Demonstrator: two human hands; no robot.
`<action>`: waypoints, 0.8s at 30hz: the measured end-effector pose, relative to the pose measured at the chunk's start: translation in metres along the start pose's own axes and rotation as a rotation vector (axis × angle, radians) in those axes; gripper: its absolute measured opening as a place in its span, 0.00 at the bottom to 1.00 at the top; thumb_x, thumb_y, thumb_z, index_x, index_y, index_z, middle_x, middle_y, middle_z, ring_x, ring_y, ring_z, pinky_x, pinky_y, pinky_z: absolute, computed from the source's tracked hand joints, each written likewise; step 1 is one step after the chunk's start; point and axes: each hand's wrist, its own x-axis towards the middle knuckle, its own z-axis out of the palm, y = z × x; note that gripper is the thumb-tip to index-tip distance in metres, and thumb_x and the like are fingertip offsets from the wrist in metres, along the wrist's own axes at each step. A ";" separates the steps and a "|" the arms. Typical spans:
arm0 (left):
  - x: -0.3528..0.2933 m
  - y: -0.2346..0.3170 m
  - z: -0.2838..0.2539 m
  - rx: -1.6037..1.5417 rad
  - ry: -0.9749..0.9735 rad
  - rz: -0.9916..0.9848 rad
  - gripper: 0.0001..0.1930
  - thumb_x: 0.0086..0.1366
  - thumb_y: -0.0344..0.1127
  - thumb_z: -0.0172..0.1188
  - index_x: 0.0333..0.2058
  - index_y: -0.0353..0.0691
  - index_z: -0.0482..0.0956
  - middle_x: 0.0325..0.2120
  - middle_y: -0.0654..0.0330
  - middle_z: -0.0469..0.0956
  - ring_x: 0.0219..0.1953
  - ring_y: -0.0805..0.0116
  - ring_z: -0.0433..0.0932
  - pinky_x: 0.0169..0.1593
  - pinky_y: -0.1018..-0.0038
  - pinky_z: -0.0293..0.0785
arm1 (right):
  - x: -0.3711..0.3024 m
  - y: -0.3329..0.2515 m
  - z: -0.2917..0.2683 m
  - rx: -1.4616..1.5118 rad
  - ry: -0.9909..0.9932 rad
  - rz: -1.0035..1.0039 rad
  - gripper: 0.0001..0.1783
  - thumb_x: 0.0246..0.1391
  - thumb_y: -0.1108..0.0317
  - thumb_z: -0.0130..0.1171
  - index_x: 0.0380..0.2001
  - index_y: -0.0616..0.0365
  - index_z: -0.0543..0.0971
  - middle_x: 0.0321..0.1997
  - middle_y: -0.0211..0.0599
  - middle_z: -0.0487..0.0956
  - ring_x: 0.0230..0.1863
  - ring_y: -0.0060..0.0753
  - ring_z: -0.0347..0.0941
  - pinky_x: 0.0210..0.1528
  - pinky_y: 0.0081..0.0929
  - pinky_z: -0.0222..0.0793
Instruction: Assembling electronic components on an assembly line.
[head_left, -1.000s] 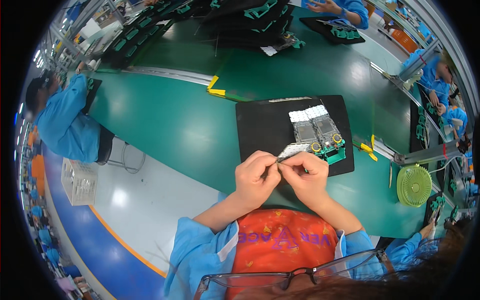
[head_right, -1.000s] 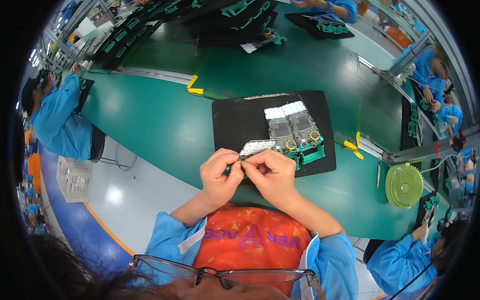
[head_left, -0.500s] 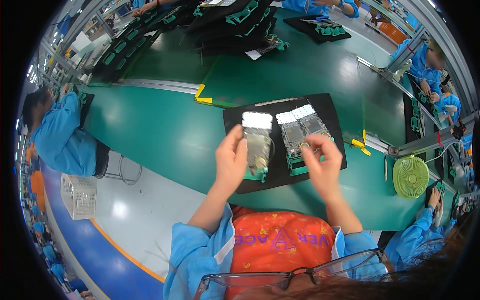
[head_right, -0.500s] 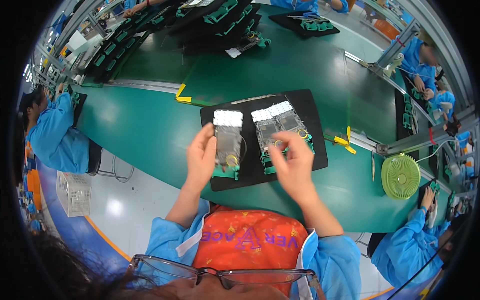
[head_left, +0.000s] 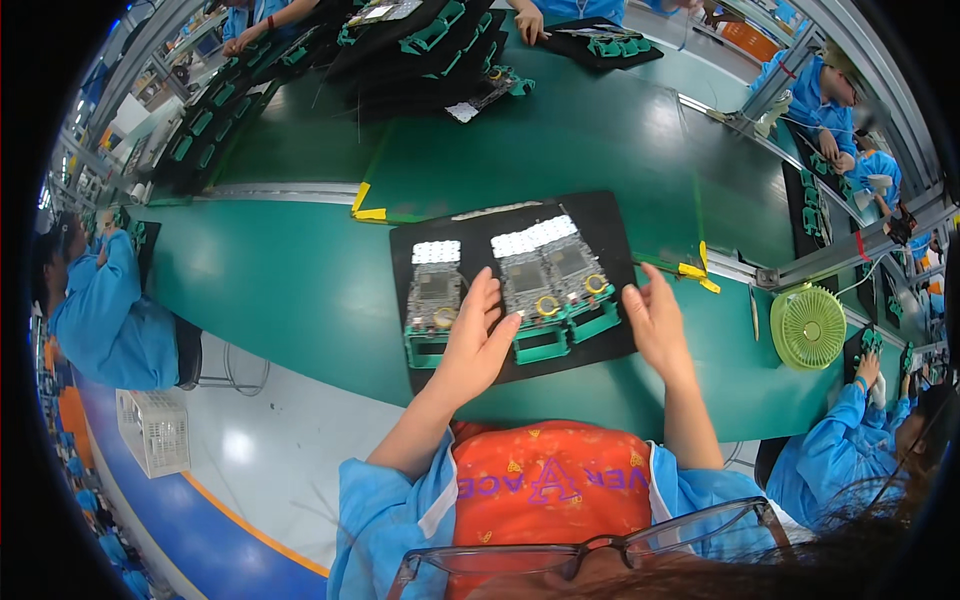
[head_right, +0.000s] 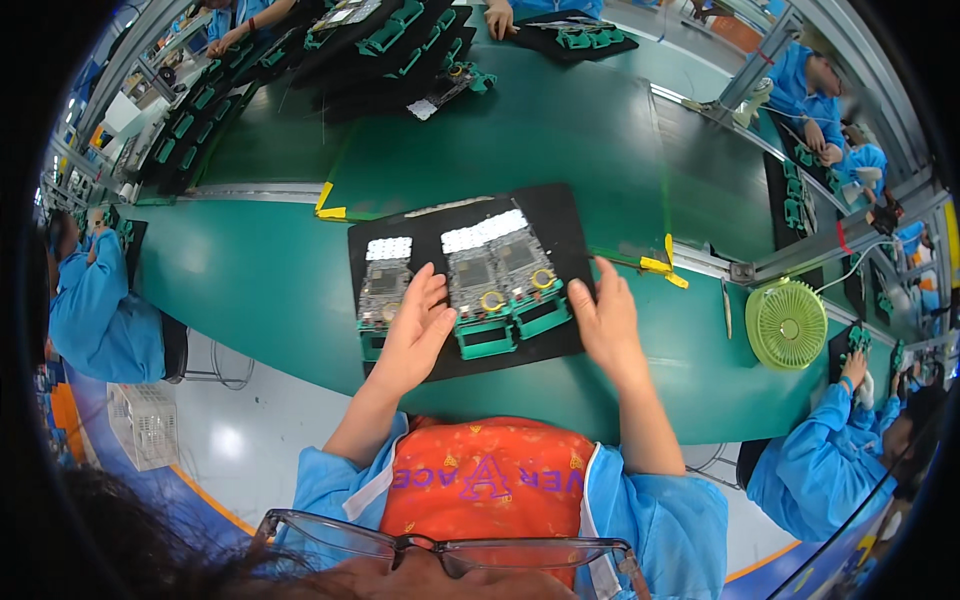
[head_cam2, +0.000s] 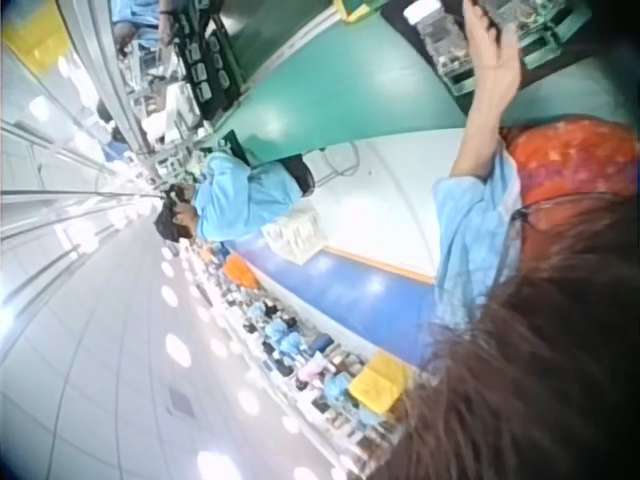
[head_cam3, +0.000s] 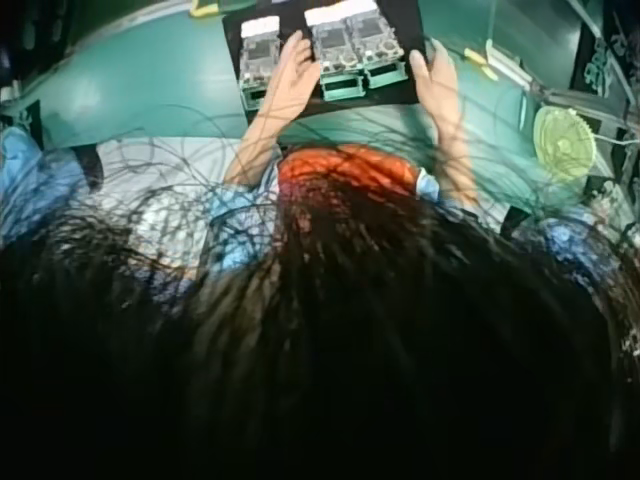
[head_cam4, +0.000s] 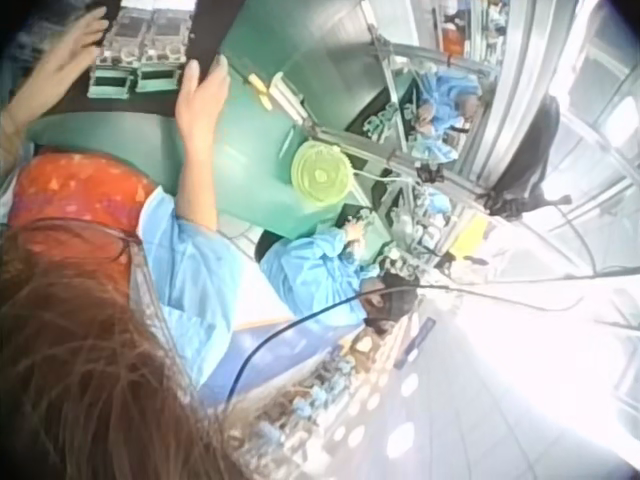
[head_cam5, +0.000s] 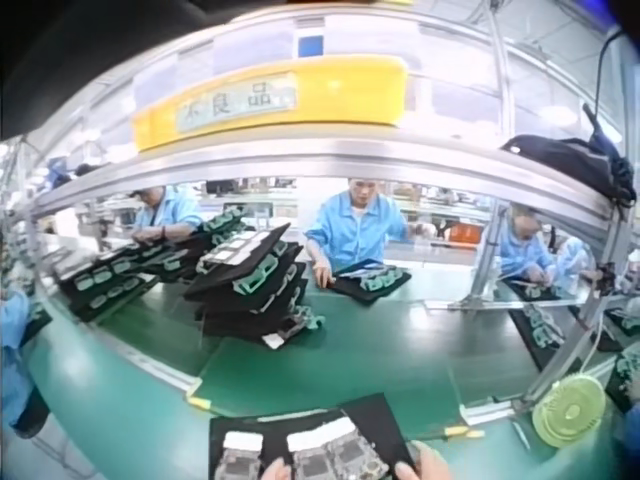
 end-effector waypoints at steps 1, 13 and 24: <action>0.004 -0.013 -0.003 0.197 0.046 0.011 0.32 0.68 0.26 0.52 0.66 0.31 0.48 0.59 0.45 0.63 0.58 0.59 0.68 0.59 0.66 0.66 | -0.008 -0.009 0.002 0.001 -0.042 -0.003 0.35 0.61 0.51 0.53 0.61 0.68 0.62 0.46 0.58 0.72 0.46 0.53 0.71 0.50 0.41 0.66; 0.020 -0.027 -0.013 0.212 0.149 -0.150 0.36 0.61 0.24 0.58 0.64 0.28 0.49 0.46 0.44 0.75 0.43 0.64 0.78 0.46 0.73 0.73 | 0.003 -0.032 0.056 0.513 -0.242 -0.025 0.27 0.56 0.70 0.57 0.60 0.57 0.65 0.40 0.38 0.75 0.45 0.32 0.69 0.48 0.30 0.65; -0.003 0.024 -0.020 -0.283 0.217 -0.148 0.29 0.64 0.18 0.49 0.62 0.25 0.53 0.52 0.48 0.72 0.53 0.67 0.74 0.55 0.73 0.70 | -0.018 -0.043 0.027 -0.127 0.328 -0.392 0.15 0.58 0.76 0.53 0.49 0.60 0.69 0.46 0.41 0.70 0.53 0.26 0.64 0.43 0.22 0.68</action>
